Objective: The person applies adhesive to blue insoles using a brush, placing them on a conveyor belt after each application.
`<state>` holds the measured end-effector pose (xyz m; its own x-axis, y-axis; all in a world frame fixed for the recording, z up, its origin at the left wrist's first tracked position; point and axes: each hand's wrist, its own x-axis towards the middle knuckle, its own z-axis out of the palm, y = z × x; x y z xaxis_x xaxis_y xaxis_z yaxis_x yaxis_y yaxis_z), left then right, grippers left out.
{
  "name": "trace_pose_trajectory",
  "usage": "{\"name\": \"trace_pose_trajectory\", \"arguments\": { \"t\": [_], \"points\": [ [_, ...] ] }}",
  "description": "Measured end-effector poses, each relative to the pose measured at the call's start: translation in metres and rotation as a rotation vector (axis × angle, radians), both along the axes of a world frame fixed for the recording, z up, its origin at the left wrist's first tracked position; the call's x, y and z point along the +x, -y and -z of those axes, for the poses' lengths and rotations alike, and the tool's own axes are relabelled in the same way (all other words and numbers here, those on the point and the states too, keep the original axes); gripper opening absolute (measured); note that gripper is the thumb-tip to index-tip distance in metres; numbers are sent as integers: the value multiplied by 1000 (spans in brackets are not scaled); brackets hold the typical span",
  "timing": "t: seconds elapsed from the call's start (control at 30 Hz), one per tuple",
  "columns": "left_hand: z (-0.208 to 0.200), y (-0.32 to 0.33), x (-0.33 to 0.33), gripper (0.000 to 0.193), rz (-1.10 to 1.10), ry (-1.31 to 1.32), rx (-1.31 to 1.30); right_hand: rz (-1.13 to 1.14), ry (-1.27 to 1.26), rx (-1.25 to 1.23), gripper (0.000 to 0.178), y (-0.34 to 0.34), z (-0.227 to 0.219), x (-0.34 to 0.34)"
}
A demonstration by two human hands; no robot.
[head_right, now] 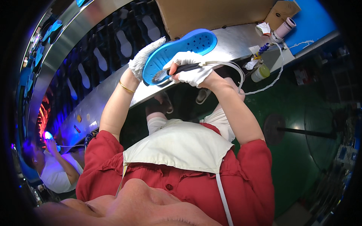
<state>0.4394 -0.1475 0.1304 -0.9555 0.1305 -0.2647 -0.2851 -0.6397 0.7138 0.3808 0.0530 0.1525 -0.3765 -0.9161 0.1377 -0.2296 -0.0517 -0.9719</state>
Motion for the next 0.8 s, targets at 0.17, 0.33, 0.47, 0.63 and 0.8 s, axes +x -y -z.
{"name": "trace_pose_trajectory", "arguments": {
  "t": [0.17, 0.33, 0.47, 0.63, 0.8],
  "points": [
    [15, 10, -1, 52, 123, -57, -119, -66, 10, 144, 20, -11, -10, -14],
    [14, 10, 2, 51, 113, -54, -111, 10, 81, 139, 15, -9, -15, -15],
    [0, 2, 9, 55, 174, -60, -50, 30, 174, 92, 15, -26, -16, -36],
    [7, -20, 22, 52, -13, -155, 253, 163, 144, 72, 13, -6, -19, -10],
    [8, -27, 34, 76, 13, -179, 310, 411, 77, -187, 9, -17, -22, -66]
  ]
}}
